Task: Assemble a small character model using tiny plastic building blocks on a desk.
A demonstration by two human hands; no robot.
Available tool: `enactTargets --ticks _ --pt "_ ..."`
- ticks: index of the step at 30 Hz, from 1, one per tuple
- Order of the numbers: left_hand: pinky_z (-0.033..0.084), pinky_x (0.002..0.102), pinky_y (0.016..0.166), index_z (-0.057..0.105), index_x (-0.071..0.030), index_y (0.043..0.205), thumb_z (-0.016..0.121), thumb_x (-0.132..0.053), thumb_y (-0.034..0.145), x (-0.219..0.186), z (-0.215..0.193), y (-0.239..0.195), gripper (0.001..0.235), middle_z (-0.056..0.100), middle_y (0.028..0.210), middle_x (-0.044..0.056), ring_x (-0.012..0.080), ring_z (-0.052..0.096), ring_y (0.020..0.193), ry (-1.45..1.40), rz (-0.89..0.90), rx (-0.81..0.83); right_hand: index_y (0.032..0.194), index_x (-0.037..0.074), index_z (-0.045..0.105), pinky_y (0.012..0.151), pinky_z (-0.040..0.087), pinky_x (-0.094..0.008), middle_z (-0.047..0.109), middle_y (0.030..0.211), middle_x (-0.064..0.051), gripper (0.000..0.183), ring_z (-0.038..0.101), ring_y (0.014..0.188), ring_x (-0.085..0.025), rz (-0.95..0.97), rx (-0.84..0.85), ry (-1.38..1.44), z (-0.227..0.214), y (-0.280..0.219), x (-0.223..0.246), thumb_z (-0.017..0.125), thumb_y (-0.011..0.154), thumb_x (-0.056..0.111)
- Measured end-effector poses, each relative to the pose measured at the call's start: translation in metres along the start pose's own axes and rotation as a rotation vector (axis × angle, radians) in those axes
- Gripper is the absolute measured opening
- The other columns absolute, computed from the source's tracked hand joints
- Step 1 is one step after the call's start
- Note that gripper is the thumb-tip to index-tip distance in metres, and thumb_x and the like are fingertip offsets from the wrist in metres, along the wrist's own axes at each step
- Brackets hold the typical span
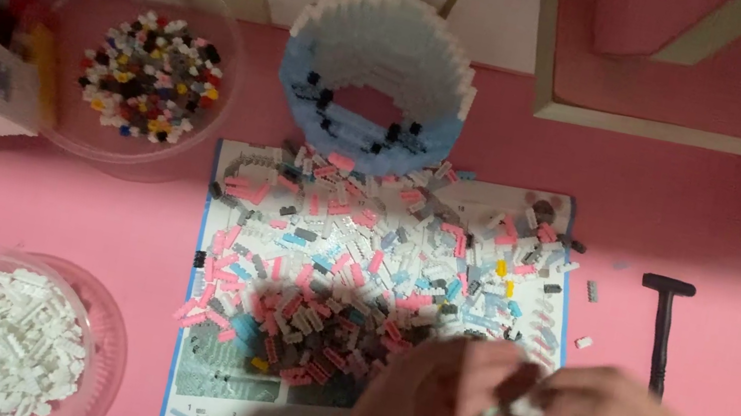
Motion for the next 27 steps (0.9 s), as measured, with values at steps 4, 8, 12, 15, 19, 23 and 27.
enactTargets --ticks 4,8,12,15,19,23,27 --pt "0.048 0.035 0.083 0.069 0.006 0.121 0.06 -0.029 0.107 0.052 0.013 0.009 0.038 0.066 0.105 0.013 0.0221 0.059 0.096 -0.911 -0.637 -0.12 0.077 0.014 0.084 0.098 0.069 -0.03 0.086 0.108 -0.002 0.013 0.085 0.102 -0.013 -0.178 -0.093 0.013 0.015 -0.002 0.032 0.088 0.066 0.019" --pt "0.054 0.066 0.115 0.065 -0.001 0.086 0.064 -0.016 0.101 0.04 -0.01 0.004 0.022 0.076 0.099 0.028 0.0482 0.074 0.11 -0.755 -0.69 -0.381 0.094 -0.001 0.074 0.098 0.064 -0.036 0.078 0.104 -0.016 0.027 0.079 0.104 -0.026 -0.177 -0.206 0.123 -0.015 -0.007 -0.038 0.075 0.068 0.001" --pt "0.018 0.03 0.05 0.039 -0.016 0.069 0.058 -0.029 0.109 0.018 -0.05 -0.005 0.046 0.026 0.06 -0.002 0.0118 0.019 0.051 -0.858 -0.632 -0.307 0.111 0.004 0.078 0.093 0.061 -0.036 0.076 0.122 -0.012 0.032 0.074 0.102 -0.023 0.004 -0.152 -0.244 0.002 0.002 -0.067 0.08 0.08 0.007" --pt "0.016 0.031 0.043 0.042 -0.015 0.067 0.056 -0.035 0.11 -0.013 -0.068 -0.007 0.049 0.027 0.055 -0.002 0.0116 0.021 0.044 -0.772 -0.549 -0.246 0.109 0.005 0.08 0.086 0.062 -0.036 0.074 0.122 -0.01 0.028 0.076 0.098 -0.023 0.032 -0.09 -0.308 0.008 0.009 -0.045 0.078 0.081 0.006" --pt "0.026 0.038 0.046 0.06 0.001 0.081 0.06 -0.012 0.109 -0.075 -0.086 -0.018 0.031 0.047 0.065 0.009 0.0199 0.037 0.05 -0.049 -0.346 -0.566 0.104 0.002 0.082 0.087 0.063 -0.035 0.075 0.12 -0.01 0.019 0.075 0.097 -0.021 0.175 -0.089 -0.372 0.012 0.014 -0.07 0.078 0.087 0.009" --pt "0.059 0.026 0.072 0.08 -0.005 0.099 0.069 -0.011 0.095 -0.1 -0.118 -0.022 0.013 0.081 0.076 0.006 0.0117 0.071 0.064 0.695 0.204 -0.411 0.106 0.003 0.082 0.083 0.061 -0.032 0.076 0.119 -0.007 0.02 0.074 0.09 -0.02 0.078 -0.16 -0.288 0.013 0.019 -0.092 0.08 0.087 0.008" --pt "0.027 0.023 0.033 0.075 -0.004 0.101 0.066 -0.027 0.101 -0.122 -0.124 -0.002 0.025 0.049 0.049 -0.006 0.0071 0.043 0.038 1.3 0.26 -0.473 0.111 0.005 0.08 0.074 0.06 -0.029 0.08 0.106 -0.009 0.028 0.073 0.079 -0.018 0.109 -0.126 -0.075 0.019 0.032 -0.084 0.079 0.083 0.006"
Point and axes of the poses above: each hand's wrist, its own y-axis towards the middle knuckle, its own z-axis out of the palm, x = y × z, the point moved 4 cm from there along y, towards the middle knuckle
